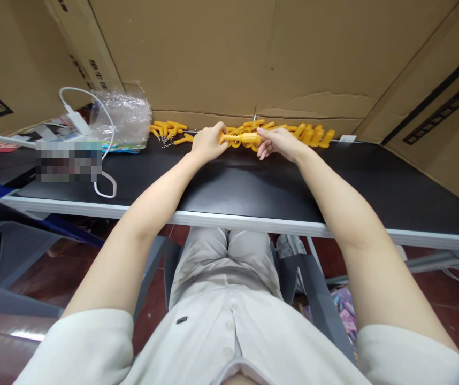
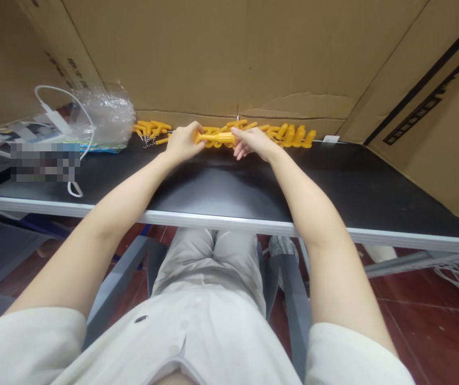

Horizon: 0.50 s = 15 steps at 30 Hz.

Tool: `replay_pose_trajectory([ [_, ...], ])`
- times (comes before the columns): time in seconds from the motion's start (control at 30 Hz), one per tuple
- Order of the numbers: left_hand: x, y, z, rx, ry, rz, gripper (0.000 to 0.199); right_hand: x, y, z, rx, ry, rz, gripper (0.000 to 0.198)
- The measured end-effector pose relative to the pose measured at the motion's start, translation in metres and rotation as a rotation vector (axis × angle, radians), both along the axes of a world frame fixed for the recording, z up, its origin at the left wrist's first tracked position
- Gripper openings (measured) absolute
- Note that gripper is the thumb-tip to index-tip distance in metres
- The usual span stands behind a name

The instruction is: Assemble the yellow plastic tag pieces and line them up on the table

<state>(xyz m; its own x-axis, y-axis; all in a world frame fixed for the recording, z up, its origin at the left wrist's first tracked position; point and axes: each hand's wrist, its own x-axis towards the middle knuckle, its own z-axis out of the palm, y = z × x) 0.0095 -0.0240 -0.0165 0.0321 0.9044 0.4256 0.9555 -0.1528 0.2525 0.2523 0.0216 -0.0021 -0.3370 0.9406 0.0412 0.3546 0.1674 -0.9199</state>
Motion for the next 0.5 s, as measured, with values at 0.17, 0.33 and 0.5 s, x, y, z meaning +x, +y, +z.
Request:
replay_pose_trajectory([
  [0.17,-0.0004,0.0015,-0.0012,-0.003,-0.016,-0.015,0.048,-0.0048,0.0020,-0.0069,-0.044,0.001,-0.031,0.061],
  [0.33,0.0012,-0.0009,0.0006,-0.033,-0.020,-0.004,0.046,-0.0075,0.0014,-0.0065,-0.069,-0.028,-0.066,0.067],
  [0.5,-0.0001,0.0014,-0.0001,-0.040,-0.022,0.001,0.050,-0.0104,-0.0026,-0.0032,-0.099,-0.069,-0.089,0.078],
])
